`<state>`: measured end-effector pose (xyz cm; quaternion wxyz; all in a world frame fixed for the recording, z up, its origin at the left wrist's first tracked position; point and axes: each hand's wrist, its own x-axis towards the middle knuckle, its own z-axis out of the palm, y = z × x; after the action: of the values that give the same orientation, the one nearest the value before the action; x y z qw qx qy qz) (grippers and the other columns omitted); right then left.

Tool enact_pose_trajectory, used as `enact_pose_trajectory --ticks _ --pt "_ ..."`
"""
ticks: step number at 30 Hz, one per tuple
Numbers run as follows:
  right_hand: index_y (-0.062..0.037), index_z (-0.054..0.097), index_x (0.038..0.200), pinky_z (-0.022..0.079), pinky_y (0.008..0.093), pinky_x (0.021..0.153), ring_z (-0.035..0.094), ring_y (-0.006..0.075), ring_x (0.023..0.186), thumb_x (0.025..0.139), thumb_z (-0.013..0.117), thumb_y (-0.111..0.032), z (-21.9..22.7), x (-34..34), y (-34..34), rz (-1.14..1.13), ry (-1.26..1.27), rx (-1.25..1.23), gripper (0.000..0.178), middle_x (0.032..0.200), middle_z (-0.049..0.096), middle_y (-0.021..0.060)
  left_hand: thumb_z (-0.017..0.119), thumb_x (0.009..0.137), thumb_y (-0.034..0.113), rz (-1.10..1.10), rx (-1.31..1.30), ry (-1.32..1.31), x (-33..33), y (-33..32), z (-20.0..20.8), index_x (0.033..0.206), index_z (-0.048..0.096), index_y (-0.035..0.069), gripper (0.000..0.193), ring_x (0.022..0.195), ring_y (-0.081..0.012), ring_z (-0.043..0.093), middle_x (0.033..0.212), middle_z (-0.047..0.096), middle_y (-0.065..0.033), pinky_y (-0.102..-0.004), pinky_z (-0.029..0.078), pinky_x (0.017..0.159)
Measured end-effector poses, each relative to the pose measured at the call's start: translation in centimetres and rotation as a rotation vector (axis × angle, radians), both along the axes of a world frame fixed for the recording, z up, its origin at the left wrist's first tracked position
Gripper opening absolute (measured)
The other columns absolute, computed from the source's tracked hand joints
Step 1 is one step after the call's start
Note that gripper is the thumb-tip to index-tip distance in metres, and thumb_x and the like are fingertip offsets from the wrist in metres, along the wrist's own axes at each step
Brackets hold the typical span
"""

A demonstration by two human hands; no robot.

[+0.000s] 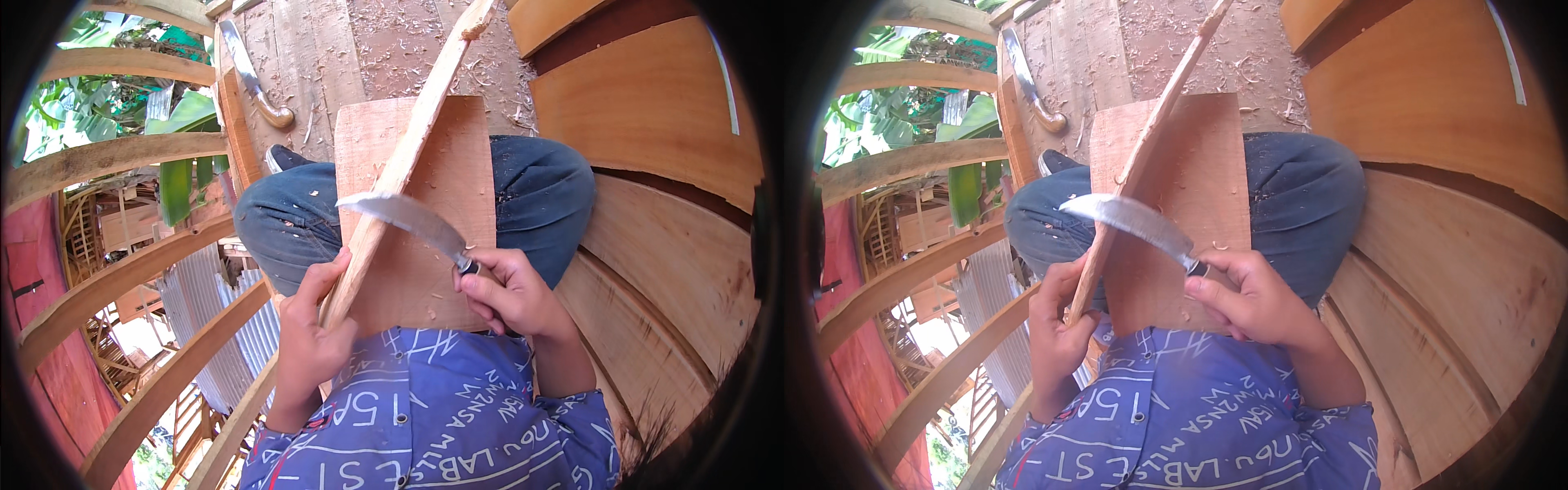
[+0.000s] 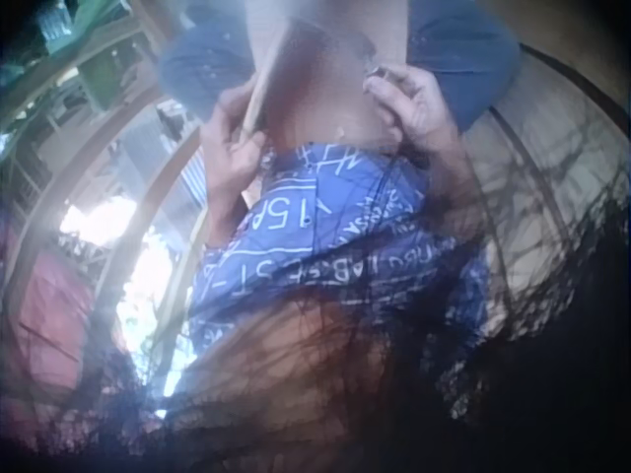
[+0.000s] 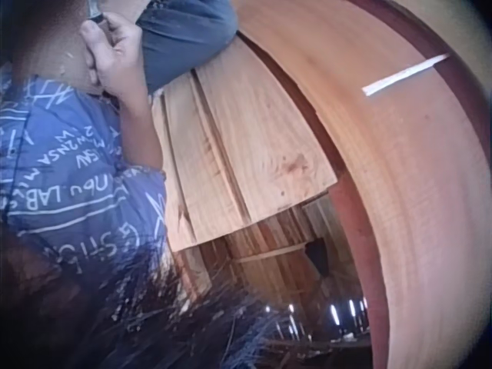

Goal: The person sits cross-legged on a wooden floor and carves a rectangular piece of light-colored wood using a curved knife. They hold the wood with their left hand and use the knife in their right hand to shave off thin strips of wood, shaping the edges and surface of the plank.

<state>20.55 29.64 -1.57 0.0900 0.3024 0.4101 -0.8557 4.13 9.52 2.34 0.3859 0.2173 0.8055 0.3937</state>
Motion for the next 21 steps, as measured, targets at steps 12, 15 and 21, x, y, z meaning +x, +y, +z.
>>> enact_pose_trajectory --ticks 12,15,21 --pt "0.0023 0.061 0.100 0.033 0.0213 0.037 0.042 0.0036 0.039 0.095 0.059 -0.017 -1.0 0.3 0.8 -0.016 0.012 -0.003 0.020 0.055 0.049 -0.0026 0.049 0.064 -0.005 -0.010 0.044 0.062 0.1 0.2 -0.2 0.121 0.056 -0.002 0.057 0.107 -0.0291 0.066 0.113 0.065 -0.0218 -0.0283 0.045 0.091" --pt "0.0029 0.062 0.100 0.033 0.0209 0.037 0.042 0.0033 0.039 0.094 0.061 -0.017 -0.2 -0.1 0.8 0.081 0.009 -0.042 0.020 0.056 0.050 -0.0022 0.049 0.064 -0.005 -0.013 0.043 0.064 0.0 0.2 -0.4 0.121 0.056 -0.001 0.057 0.106 -0.0288 0.066 0.112 0.066 -0.0203 -0.0282 0.045 0.090" --pt "0.0041 0.062 0.106 0.033 0.0198 0.037 0.042 0.0023 0.040 0.094 0.062 -0.016 -0.2 -0.2 -0.2 0.059 0.019 -0.040 0.024 0.055 0.050 -0.0034 0.049 0.064 -0.005 -0.013 0.026 0.038 -0.1 0.2 -0.1 0.122 0.055 -0.001 0.058 0.107 -0.0291 0.066 0.111 0.066 -0.0204 -0.0282 0.045 0.091"
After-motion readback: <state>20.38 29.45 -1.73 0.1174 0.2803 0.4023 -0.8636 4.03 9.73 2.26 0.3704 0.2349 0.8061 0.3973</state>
